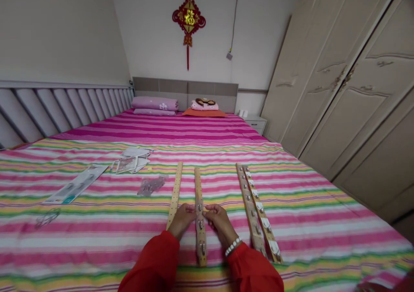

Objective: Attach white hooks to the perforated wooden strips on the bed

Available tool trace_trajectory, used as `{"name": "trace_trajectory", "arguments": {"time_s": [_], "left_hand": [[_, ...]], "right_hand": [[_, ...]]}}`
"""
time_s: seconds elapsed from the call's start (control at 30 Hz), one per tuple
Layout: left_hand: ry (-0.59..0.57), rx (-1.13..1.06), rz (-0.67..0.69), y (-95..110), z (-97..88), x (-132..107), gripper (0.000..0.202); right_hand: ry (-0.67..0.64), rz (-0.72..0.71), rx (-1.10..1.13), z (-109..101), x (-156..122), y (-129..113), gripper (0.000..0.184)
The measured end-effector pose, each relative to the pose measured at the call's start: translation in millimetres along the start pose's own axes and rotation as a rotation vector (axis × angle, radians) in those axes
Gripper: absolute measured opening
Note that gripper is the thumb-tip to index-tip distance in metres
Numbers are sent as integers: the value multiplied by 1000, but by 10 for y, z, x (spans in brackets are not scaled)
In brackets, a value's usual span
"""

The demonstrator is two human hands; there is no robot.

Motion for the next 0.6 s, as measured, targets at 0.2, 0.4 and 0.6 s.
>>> {"name": "trace_trajectory", "arguments": {"time_s": [0.2, 0.4, 0.6], "left_hand": [[45, 46, 4, -22, 8, 41, 34], [81, 88, 34, -72, -1, 66, 29], [62, 93, 26, -75, -5, 62, 26]], "right_hand": [[53, -23, -16, 14, 57, 40, 29], [39, -10, 4, 28, 91, 69, 28], [-15, 22, -38, 35, 61, 27, 27]]}}
Point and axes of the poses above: each hand's wrist, its own x-axis towards the middle knuckle, its own z-axis out of the palm, y = z × x, the point moved 6 cm from there along x, towards the middle knuckle, and after that the axes turned 5 degrees about -y, right-handed, at the moved point
